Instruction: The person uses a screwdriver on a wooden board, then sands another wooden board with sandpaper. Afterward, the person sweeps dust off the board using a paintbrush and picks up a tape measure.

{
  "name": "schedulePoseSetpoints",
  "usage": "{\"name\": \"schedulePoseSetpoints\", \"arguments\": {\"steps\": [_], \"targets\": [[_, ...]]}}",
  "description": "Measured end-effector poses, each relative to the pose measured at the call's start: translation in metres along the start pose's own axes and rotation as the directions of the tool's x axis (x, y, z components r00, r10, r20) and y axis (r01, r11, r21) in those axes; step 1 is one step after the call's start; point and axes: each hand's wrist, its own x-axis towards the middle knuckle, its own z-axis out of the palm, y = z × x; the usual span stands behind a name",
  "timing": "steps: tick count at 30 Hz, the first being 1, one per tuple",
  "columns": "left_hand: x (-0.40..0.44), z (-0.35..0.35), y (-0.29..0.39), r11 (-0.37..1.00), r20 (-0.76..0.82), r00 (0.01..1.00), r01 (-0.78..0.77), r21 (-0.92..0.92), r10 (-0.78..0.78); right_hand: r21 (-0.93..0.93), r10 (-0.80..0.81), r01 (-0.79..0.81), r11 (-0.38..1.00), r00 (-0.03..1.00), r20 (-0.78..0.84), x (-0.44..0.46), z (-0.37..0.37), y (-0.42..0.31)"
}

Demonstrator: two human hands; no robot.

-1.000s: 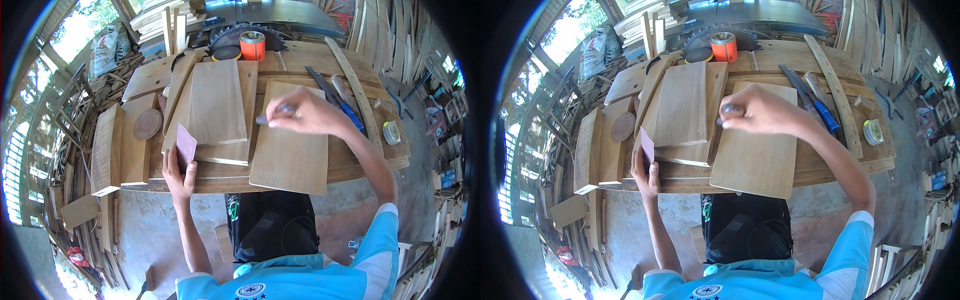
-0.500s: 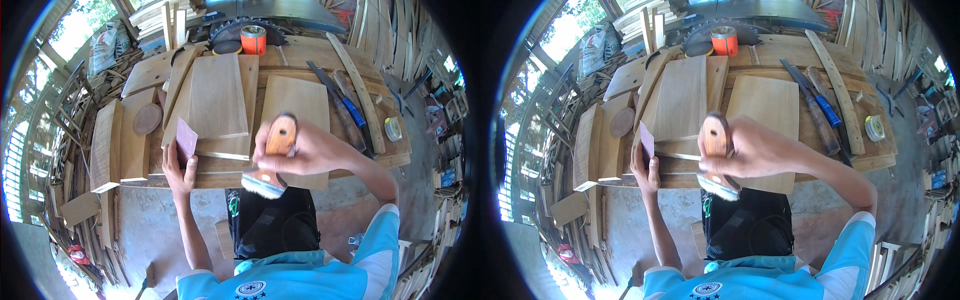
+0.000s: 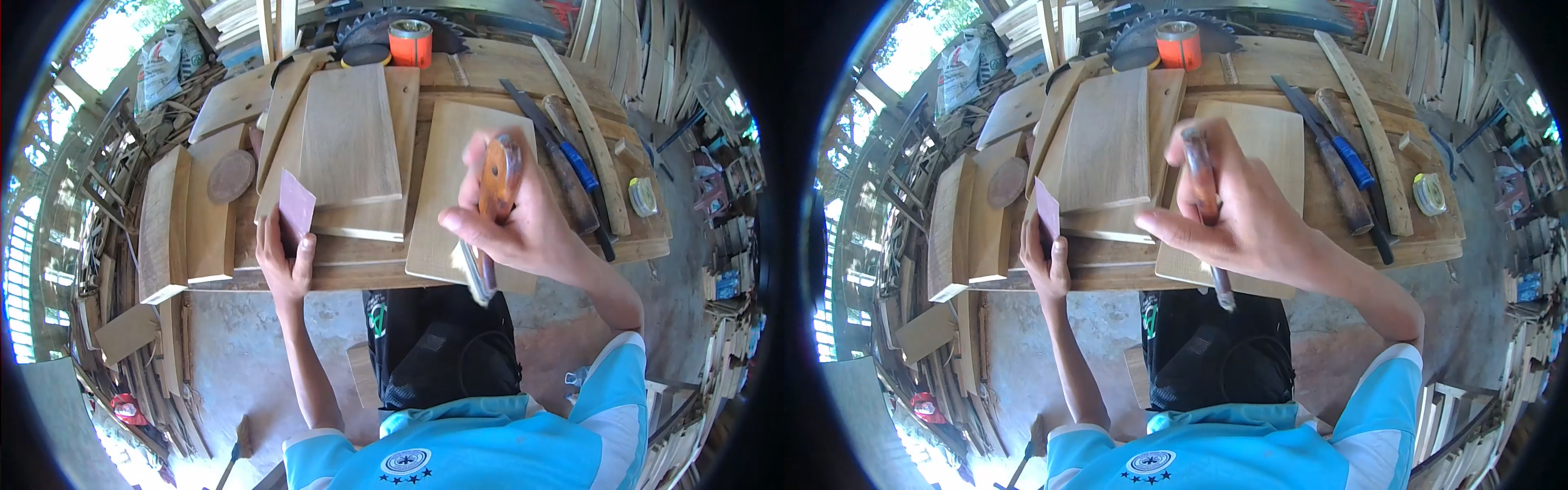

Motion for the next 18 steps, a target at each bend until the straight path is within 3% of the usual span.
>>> {"name": "schedulePoseSetpoints", "arguments": {"steps": [3, 4, 7, 9, 12, 16, 18], "targets": [[-0.001, 0.0, -0.002, 1.0, -0.026, 0.999, -0.02, 0.023, 0.021, 0.18, 0.045, -0.034, 0.983, 0.997, -0.058, 0.006, 0.004, -0.005], [-0.001, -0.001, 0.001, 0.999, -0.018, 1.0, -0.006, 0.033, 0.007, 0.204, -0.045, 0.059, 0.977, 0.997, -0.07, 0.005, 0.005, 0.002], [0.001, 0.0, 0.001, 1.0, -0.015, 1.0, -0.024, 0.016, 0.024, 0.258, -0.104, 0.132, 0.957, 0.987, -0.121, 0.006, 0.01, 0.006], [0.0, -0.001, 0.0, 1.0, -0.014, 1.0, -0.016, 0.024, 0.017, 0.194, -0.159, 0.164, 0.967, 0.986, -0.044, 0.004, 0.009, 0.014], [0.001, 0.0, 0.0, 1.0, -0.013, 1.0, -0.012, 0.015, 0.012, 0.109, -0.11, 0.107, 0.988, 0.994, 0.025, -0.006, 0.002, 0.013], [0.0, 0.0, 0.0, 1.0, -0.014, 1.0, -0.012, 0.027, 0.012, -0.067, -0.201, 0.204, 0.977, 0.978, 0.048, -0.021, -0.01, 0.01], [0.0, 0.001, -0.001, 0.999, -0.031, 0.999, -0.035, 0.039, 0.036, -0.026, -0.127, 0.128, 0.991, 0.992, 0.022, -0.031, -0.017, 0.006]]}}
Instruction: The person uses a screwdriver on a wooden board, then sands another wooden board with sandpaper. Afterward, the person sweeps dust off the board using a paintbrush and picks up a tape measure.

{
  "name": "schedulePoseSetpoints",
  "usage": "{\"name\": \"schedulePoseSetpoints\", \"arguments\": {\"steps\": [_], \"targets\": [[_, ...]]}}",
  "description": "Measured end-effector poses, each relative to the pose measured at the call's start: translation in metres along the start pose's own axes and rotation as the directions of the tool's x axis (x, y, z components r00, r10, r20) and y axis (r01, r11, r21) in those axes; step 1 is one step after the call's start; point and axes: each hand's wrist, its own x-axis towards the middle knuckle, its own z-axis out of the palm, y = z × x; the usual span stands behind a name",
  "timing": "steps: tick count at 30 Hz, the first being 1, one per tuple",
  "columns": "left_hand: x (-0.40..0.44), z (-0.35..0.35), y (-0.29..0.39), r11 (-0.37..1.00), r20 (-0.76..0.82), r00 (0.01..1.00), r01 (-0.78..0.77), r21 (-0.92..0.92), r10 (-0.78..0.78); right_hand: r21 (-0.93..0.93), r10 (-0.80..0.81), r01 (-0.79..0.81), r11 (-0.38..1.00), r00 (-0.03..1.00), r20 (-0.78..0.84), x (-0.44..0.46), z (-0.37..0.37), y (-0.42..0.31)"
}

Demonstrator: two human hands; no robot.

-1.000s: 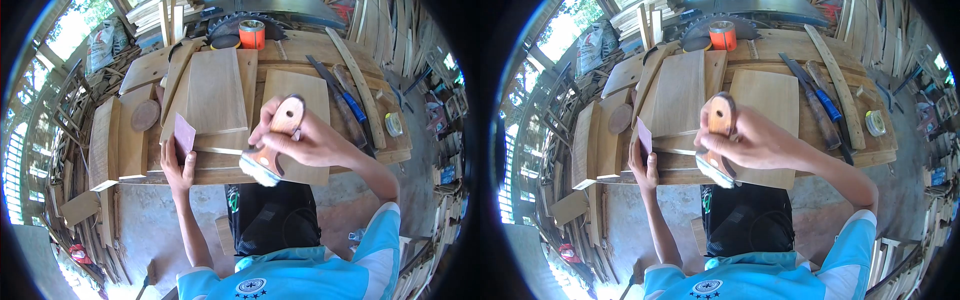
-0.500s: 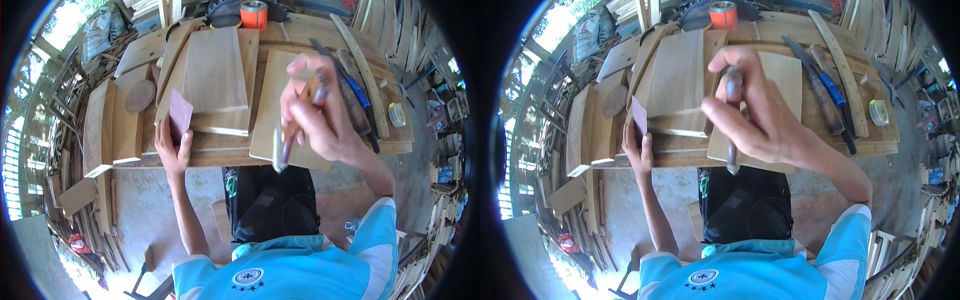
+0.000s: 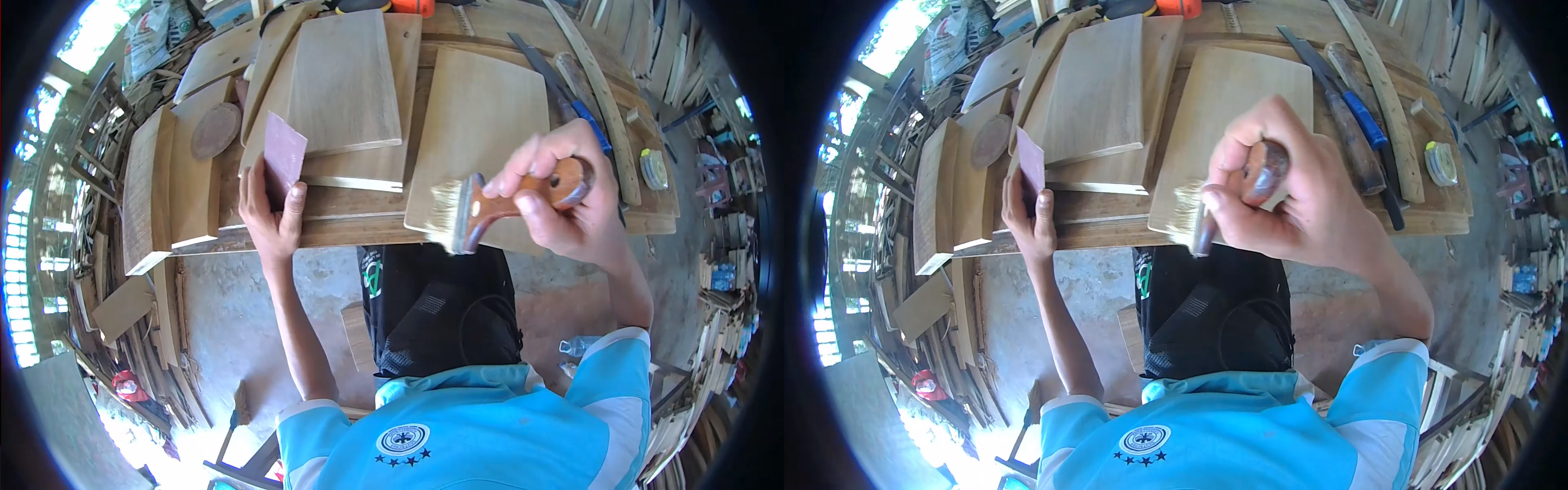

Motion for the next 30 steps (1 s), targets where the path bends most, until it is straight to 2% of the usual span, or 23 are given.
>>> {"name": "schedulePoseSetpoints", "arguments": {"steps": [2, 6, 8, 10, 12, 14, 15, 16, 18, 20, 23, 28, 30], "targets": [[-0.002, 0.0, -0.003, 1.0, 0.001, 1.0, -0.001, 0.022, 0.001, -0.042, -0.02, 0.019, 0.999, 0.999, -0.031, -0.01, -0.01, -0.002], [-0.003, 0.001, -0.006, 1.0, 0.006, 1.0, 0.011, 0.006, -0.011, 0.025, 0.028, -0.024, 0.999, 0.986, -0.166, -0.03, -0.027, -0.007], [-0.004, 0.001, -0.008, 1.0, 0.005, 1.0, 0.009, 0.009, -0.009, 0.001, 0.062, -0.063, 0.998, 0.981, -0.186, -0.037, -0.037, -0.015], [-0.003, 0.002, -0.005, 0.999, 0.004, 1.0, 0.03, -0.027, -0.03, -0.098, 0.171, -0.193, 0.976, 0.965, -0.199, -0.042, -0.045, -0.024], [-0.003, 0.002, -0.003, 0.999, -0.002, 1.0, 0.029, -0.034, -0.029, -0.153, 0.169, -0.203, 0.967, 0.963, -0.21, -0.042, -0.049, -0.027], [-0.002, 0.003, -0.003, 0.999, -0.006, 1.0, 0.025, -0.04, -0.025, -0.508, 0.231, -0.223, 0.832, 0.972, -0.048, -0.037, -0.056, -0.034], [-0.002, 0.003, -0.003, 0.999, -0.011, 1.0, 0.027, -0.038, -0.027, -0.436, 0.215, -0.244, 0.866, 0.97, -0.117, -0.036, -0.054, -0.028], [-0.002, 0.003, -0.003, 0.999, -0.005, 1.0, 0.028, -0.037, -0.029, -0.434, 0.213, -0.241, 0.868, 0.971, -0.112, -0.034, -0.053, -0.024], [-0.003, 0.002, -0.003, 0.999, -0.004, 1.0, 0.03, -0.027, -0.03, -0.236, 0.145, -0.194, 0.952, 0.966, -0.212, -0.027, -0.049, -0.017], [-0.003, 0.001, -0.004, 0.999, 0.008, 0.999, 0.041, -0.018, -0.04, -0.229, 0.147, -0.187, 0.955, 0.972, -0.181, -0.014, -0.041, -0.012], [-0.004, 0.001, -0.005, 0.999, 0.001, 0.999, 0.035, -0.012, -0.035, -0.275, 0.235, -0.212, 0.938, 0.97, 0.055, 0.005, -0.034, 0.0], [-0.001, 0.0, -0.001, 1.0, -0.006, 1.0, 0.029, -0.006, -0.03, -0.222, 0.142, -0.108, 0.969, 0.979, 0.144, 0.035, -0.008, 0.018], [-0.001, 0.0, 0.0, 0.999, -0.014, 1.0, 0.028, -0.017, -0.028, -0.121, 0.123, -0.103, 0.987, 0.979, 0.166, 0.047, 0.003, 0.022]]}}
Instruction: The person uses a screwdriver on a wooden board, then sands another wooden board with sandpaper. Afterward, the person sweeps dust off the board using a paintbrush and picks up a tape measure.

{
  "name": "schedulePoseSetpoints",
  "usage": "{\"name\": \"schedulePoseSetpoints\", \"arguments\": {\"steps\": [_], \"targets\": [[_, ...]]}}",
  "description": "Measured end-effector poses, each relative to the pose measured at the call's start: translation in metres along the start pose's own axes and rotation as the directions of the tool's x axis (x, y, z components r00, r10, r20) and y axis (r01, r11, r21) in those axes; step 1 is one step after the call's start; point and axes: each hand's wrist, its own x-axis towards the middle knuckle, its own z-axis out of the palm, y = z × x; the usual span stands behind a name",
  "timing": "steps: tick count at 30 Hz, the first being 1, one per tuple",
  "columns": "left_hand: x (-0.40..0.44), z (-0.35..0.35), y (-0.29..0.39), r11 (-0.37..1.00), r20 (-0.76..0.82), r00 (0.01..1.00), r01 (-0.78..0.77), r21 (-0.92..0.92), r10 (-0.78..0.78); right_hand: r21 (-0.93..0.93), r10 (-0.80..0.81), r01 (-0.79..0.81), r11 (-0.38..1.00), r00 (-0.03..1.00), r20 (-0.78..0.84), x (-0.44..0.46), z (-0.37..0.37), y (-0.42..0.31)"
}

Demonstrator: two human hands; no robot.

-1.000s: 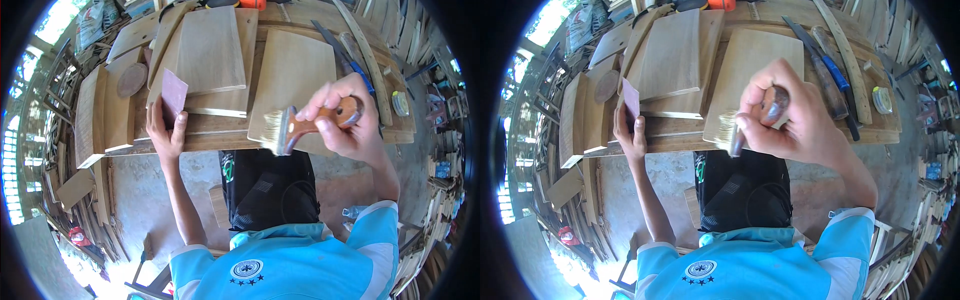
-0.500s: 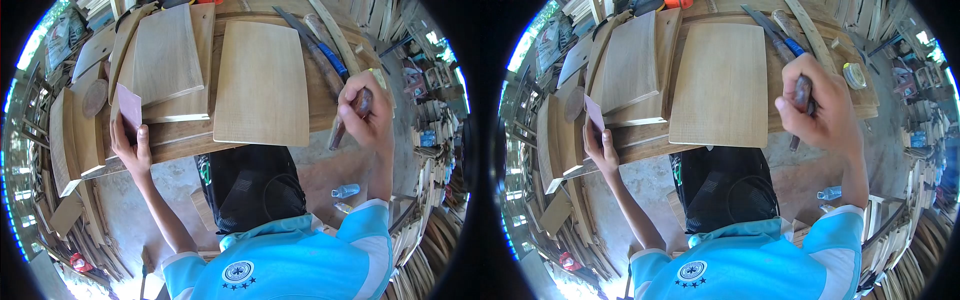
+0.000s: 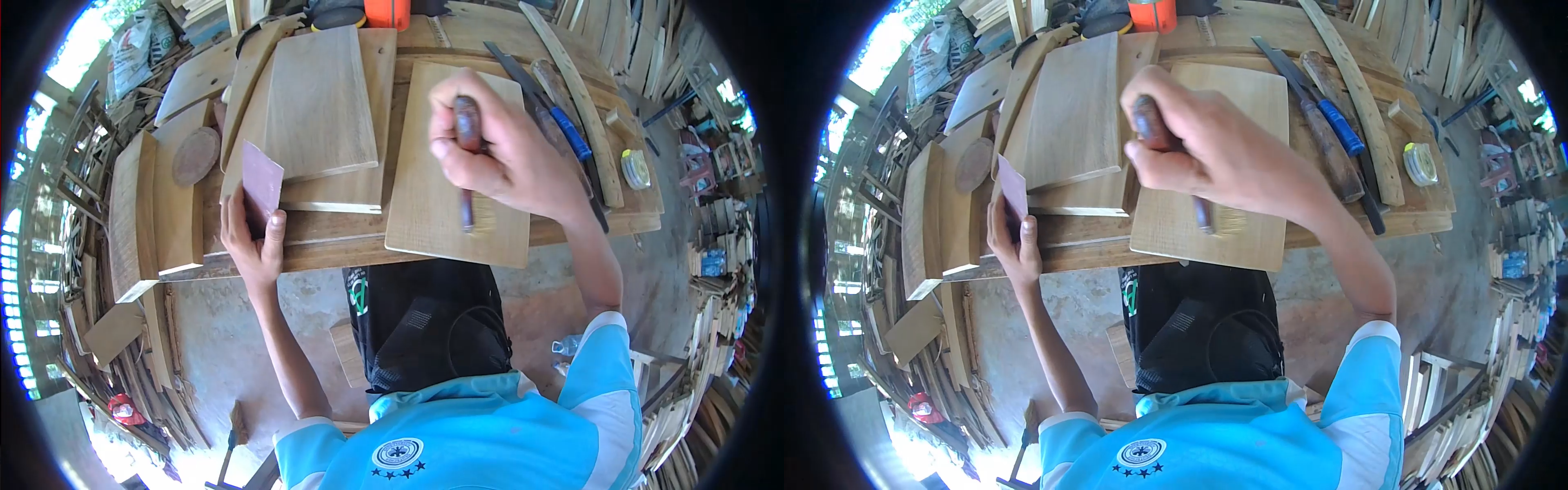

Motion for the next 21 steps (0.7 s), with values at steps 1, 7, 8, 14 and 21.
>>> {"name": "schedulePoseSetpoints", "arguments": {"steps": [1, 7, 8, 14, 21], "targets": [[0.0, -0.001, 0.001, 1.0, 0.008, 1.0, 0.004, 0.003, -0.004, 0.049, -0.013, 0.013, 0.999, 1.0, -0.009, 0.006, 0.004, -0.002], [0.001, -0.002, 0.002, 1.0, 0.037, 0.999, 0.029, -0.007, -0.028, 0.286, -0.111, 0.175, 0.942, 0.968, -0.227, 0.013, 0.023, 0.016], [0.0, -0.002, -0.001, 1.0, 0.042, 0.999, 0.018, 0.004, -0.019, 0.358, -0.074, 0.194, 0.913, 0.944, -0.322, 0.012, 0.025, 0.017], [0.0, -0.002, 0.003, 1.0, 0.037, 0.999, 0.027, 0.0, -0.027, 0.412, -0.039, 0.23, 0.882, 0.906, -0.421, -0.004, 0.015, 0.037], [0.0, -0.001, 0.003, 0.999, 0.03, 0.999, 0.031, 0.018, -0.032, 0.456, 0.127, 0.162, 0.875, 0.833, -0.539, -0.047, -0.006, 0.05]]}}
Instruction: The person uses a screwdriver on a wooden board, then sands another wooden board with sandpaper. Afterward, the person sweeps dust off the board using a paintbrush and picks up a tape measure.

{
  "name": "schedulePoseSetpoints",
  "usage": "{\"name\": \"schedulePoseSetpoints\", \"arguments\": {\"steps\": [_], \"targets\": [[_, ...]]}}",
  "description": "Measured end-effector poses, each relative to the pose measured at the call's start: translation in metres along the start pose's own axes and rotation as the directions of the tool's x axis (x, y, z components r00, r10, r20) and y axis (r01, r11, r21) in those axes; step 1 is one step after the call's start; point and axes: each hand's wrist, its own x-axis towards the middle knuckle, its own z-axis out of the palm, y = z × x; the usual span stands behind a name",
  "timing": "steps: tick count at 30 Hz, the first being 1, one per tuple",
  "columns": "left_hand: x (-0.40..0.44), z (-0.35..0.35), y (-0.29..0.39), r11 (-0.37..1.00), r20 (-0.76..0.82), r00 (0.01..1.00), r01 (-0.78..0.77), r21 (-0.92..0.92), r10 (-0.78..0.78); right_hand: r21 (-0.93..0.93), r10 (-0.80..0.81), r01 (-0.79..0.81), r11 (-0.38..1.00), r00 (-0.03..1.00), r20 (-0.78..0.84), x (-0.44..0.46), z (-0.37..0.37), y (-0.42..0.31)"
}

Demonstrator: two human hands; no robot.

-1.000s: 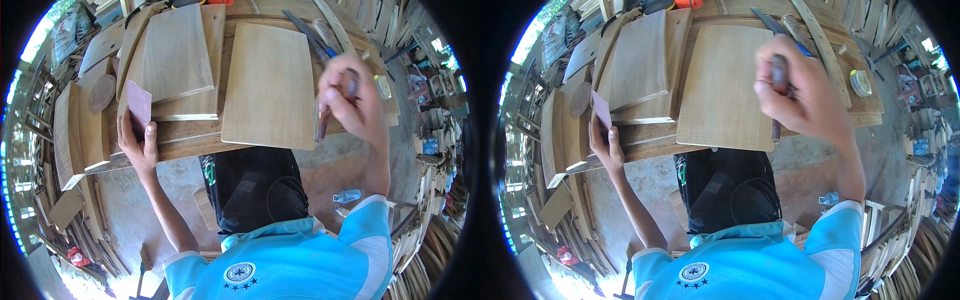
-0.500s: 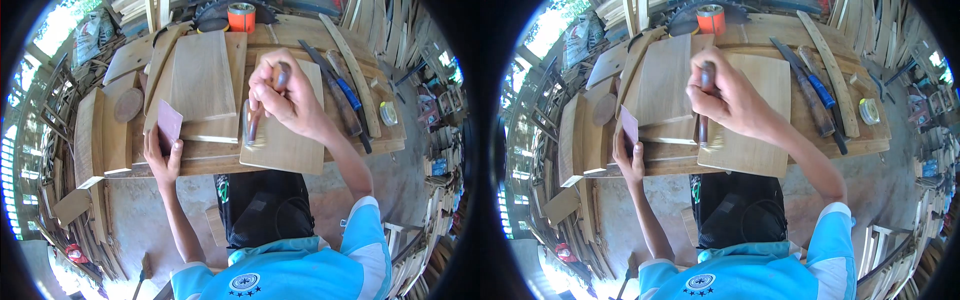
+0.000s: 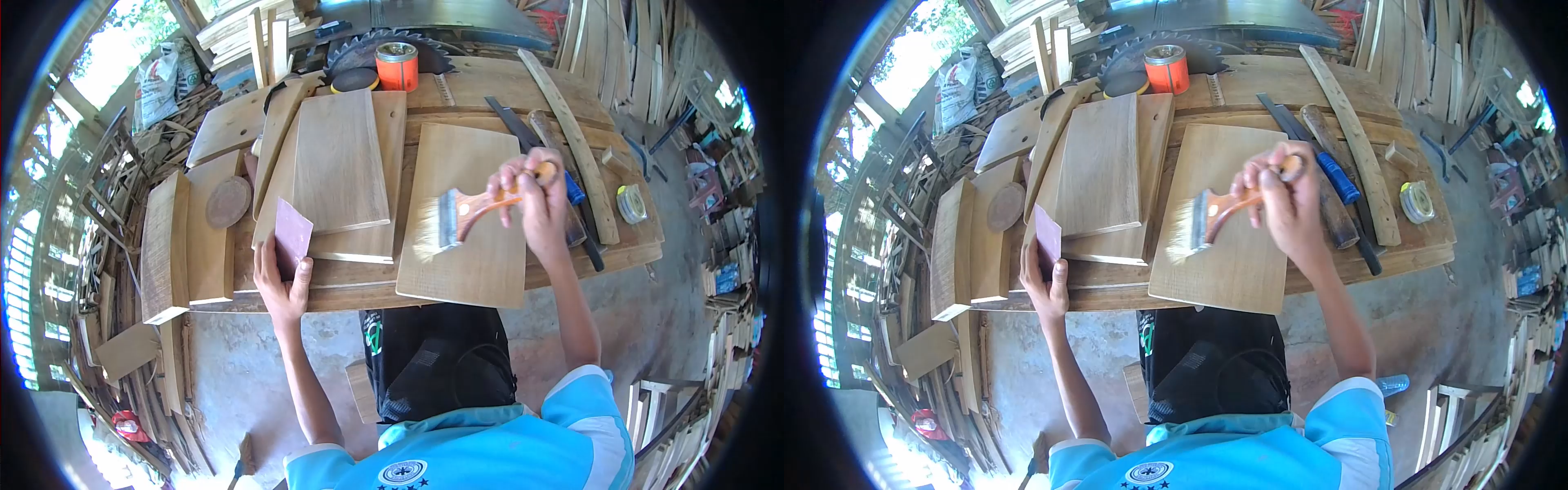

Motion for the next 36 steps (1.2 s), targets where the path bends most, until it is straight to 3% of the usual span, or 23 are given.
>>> {"name": "schedulePoseSetpoints", "arguments": {"steps": [9, 12, 16, 17, 18, 21, 23, 25, 31, 34, 36], "targets": [[0.0, 0.002, -0.005, 1.0, -0.008, 1.0, 0.004, -0.007, -0.004, -0.078, -0.028, -0.009, 0.997, 0.89, -0.456, -0.046, -0.051, -0.05], [0.0, 0.002, -0.006, 0.999, -0.005, 1.0, -0.001, 0.032, 0.002, -0.085, 0.038, -0.081, 0.993, 0.907, -0.42, -0.032, -0.052, -0.058], [-0.001, 0.002, -0.01, 0.998, -0.02, 1.0, -0.012, 0.055, 0.013, -0.162, -0.011, -0.058, 0.985, 0.919, -0.395, -0.011, -0.037, -0.068], [-0.003, 0.001, -0.011, 0.998, -0.036, 0.999, -0.007, 0.063, 0.009, -0.438, 0.006, -0.164, 0.884, 0.94, -0.34, -0.005, -0.033, -0.071], [-0.002, 0.001, -0.01, 0.997, -0.043, 0.999, 0.009, 0.076, -0.006, -0.679, 0.037, -0.228, 0.698, 0.958, -0.284, 0.001, -0.029, -0.072], [0.001, 0.002, -0.009, 0.997, -0.078, 0.997, 0.002, 0.075, 0.004, -0.767, 0.033, -0.098, 0.634, 0.994, -0.101, 0.026, -0.006, -0.063], [0.004, 0.003, -0.007, 0.994, -0.079, 0.997, -0.008, 0.105, 0.016, -0.724, 0.083, -0.103, 0.682, 0.995, -0.063, 0.04, 0.006, -0.048], [0.003, 0.003, -0.005, 0.993, -0.096, 0.995, 0.039, 0.113, -0.028, -0.8, 0.155, -0.082, 0.595, 0.988, 0.015, 0.052, 0.015, -0.035], [0.005, 0.004, 0.002, 0.983, -0.118, 0.987, 0.123, 0.139, -0.107, -0.59, 0.121, 0.015, 0.807, 0.974, 0.19, 0.07, 0.047, -0.011], [0.007, 0.003, 0.004, 0.982, -0.116, 0.983, 0.155, 0.109, -0.143, -0.273, 0.096, -0.06, 0.96, 0.988, 0.121, 0.071, 0.056, 0.013], [0.007, 0.003, 0.003, 0.984, -0.125, 0.985, 0.135, 0.116, -0.121, -0.192, 0.099, -0.088, 0.977, 0.994, 0.047, 0.071, 0.054, 0.014]]}}
